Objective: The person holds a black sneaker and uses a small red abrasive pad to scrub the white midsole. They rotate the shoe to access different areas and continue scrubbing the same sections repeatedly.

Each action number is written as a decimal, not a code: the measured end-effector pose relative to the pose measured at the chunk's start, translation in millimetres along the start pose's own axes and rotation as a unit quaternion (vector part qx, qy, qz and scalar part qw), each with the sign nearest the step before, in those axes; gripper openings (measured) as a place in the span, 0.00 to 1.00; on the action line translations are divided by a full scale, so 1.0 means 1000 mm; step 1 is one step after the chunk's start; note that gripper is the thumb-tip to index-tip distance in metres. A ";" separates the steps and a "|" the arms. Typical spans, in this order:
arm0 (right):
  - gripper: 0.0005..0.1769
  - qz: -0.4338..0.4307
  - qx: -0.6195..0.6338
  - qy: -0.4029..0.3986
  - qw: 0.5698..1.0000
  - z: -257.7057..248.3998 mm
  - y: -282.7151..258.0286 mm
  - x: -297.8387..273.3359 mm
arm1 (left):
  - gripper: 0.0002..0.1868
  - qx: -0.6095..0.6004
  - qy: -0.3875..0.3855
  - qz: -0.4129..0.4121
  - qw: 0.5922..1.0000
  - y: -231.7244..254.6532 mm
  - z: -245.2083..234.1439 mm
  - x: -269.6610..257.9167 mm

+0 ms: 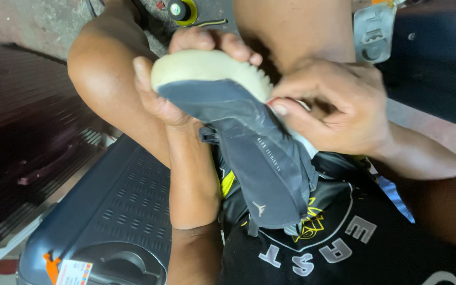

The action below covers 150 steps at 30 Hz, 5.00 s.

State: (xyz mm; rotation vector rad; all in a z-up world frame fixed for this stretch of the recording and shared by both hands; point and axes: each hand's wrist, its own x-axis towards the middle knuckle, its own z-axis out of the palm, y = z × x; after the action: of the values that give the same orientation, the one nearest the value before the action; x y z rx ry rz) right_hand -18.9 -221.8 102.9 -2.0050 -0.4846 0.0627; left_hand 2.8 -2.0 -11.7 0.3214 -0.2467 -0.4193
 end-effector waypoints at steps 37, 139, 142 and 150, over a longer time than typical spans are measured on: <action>0.08 0.103 0.211 0.000 0.972 -0.007 0.025 -0.051 | 0.40 -0.063 -0.015 0.093 0.994 -0.018 0.007 -0.007; 0.03 0.108 0.283 0.038 0.952 0.000 0.023 0.003 | 0.41 0.120 0.073 -0.130 0.982 0.038 0.023 0.009; 0.03 0.139 0.262 0.019 0.955 0.002 0.023 -0.007 | 0.38 0.125 0.122 -0.115 0.978 0.034 0.021 0.003; 0.04 0.096 0.219 0.002 0.971 0.014 0.019 0.000 | 0.33 0.054 0.119 -0.107 0.986 0.030 0.020 0.013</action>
State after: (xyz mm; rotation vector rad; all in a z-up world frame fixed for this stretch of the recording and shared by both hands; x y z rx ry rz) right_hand -16.2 -217.2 80.2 -1.6105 -0.2447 0.2633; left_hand 19.1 13.1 19.5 0.5029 -0.0006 -0.5762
